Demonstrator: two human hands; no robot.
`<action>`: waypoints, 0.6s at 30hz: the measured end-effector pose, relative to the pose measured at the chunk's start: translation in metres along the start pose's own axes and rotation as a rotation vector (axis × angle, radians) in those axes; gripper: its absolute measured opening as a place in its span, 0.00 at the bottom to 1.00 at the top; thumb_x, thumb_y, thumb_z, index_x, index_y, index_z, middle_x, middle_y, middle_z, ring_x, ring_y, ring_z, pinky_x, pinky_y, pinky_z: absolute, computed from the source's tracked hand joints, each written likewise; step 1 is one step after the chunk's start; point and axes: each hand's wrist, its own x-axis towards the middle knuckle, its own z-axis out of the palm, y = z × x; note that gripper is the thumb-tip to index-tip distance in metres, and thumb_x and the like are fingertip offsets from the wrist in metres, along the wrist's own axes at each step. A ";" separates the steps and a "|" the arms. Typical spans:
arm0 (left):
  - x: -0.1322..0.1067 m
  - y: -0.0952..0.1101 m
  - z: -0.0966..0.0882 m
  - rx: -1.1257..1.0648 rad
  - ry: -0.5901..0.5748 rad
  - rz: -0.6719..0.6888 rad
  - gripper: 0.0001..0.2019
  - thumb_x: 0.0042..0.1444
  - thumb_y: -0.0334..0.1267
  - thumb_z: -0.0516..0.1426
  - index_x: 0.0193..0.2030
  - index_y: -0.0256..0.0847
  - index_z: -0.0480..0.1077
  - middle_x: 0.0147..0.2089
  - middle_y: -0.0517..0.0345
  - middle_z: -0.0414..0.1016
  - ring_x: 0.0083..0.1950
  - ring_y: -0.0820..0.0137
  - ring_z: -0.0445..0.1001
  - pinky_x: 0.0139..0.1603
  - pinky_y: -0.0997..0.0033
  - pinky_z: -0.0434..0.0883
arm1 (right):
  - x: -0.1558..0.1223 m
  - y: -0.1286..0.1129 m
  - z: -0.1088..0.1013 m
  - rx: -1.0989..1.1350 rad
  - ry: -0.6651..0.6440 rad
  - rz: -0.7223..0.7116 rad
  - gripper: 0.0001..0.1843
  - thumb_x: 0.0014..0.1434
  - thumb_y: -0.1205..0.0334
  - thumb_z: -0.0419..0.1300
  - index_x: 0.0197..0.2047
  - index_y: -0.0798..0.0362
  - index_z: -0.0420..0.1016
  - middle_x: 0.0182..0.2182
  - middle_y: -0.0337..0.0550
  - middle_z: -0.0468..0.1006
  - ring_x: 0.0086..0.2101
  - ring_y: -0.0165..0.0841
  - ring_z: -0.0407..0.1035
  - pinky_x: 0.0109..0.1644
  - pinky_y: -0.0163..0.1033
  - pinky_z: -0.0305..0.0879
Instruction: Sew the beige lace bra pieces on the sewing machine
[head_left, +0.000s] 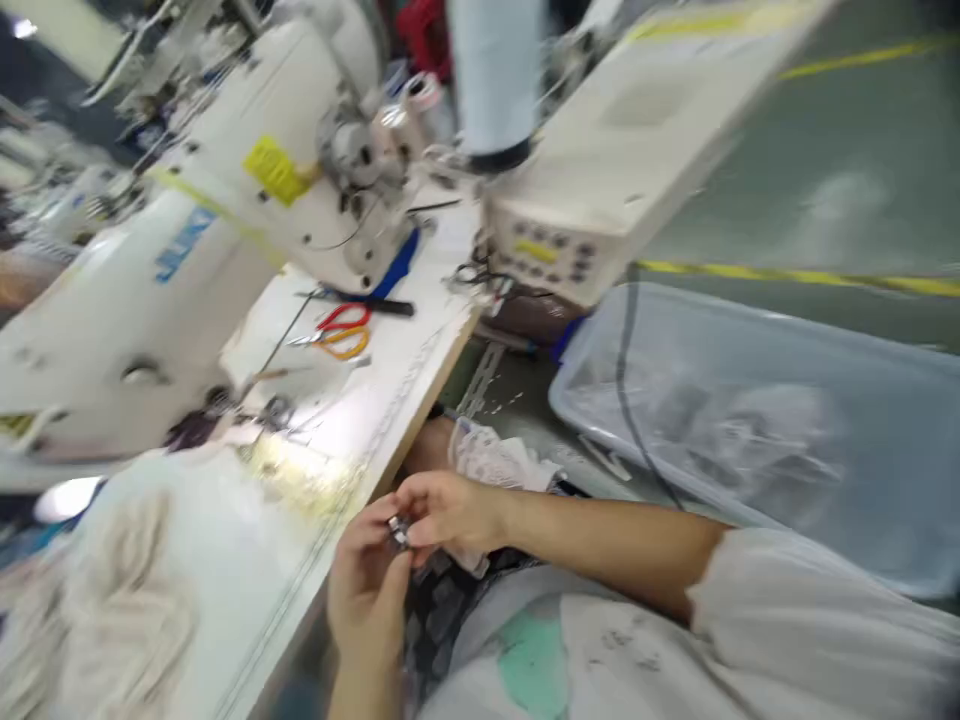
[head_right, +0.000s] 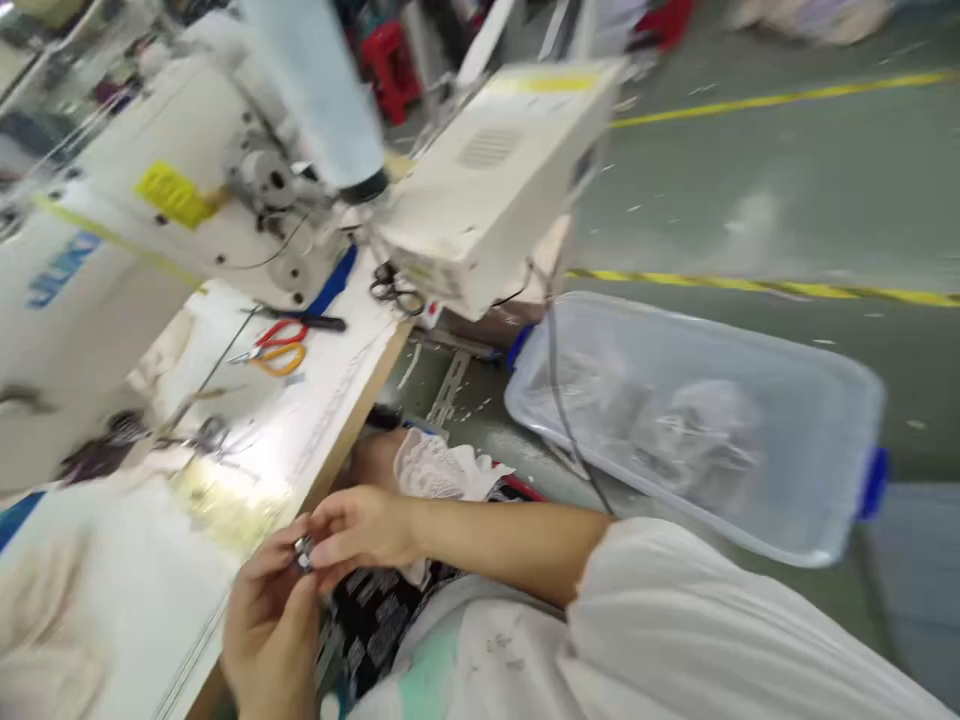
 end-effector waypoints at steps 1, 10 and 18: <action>-0.002 0.008 -0.005 -0.058 0.025 0.067 0.07 0.56 0.43 0.55 0.41 0.47 0.65 0.44 0.56 0.72 0.48 0.66 0.72 0.46 0.65 0.76 | -0.005 -0.001 -0.001 0.005 -0.003 0.011 0.19 0.40 0.59 0.70 0.31 0.54 0.66 0.26 0.32 0.71 0.27 0.24 0.69 0.34 0.33 0.68; -0.002 0.016 -0.017 0.107 -0.138 0.346 0.21 0.55 0.24 0.55 0.54 0.43 0.64 0.50 0.48 0.70 0.51 0.63 0.69 0.48 0.59 0.72 | -0.021 -0.001 -0.012 -0.097 0.138 0.061 0.16 0.43 0.63 0.69 0.32 0.56 0.67 0.27 0.32 0.72 0.28 0.22 0.67 0.33 0.30 0.66; 0.005 0.025 -0.021 0.198 -0.206 0.498 0.20 0.56 0.24 0.54 0.55 0.41 0.63 0.50 0.48 0.70 0.50 0.65 0.70 0.48 0.62 0.71 | -0.020 -0.012 -0.008 -0.144 0.210 0.166 0.16 0.41 0.57 0.67 0.30 0.55 0.68 0.24 0.32 0.70 0.26 0.24 0.67 0.31 0.33 0.67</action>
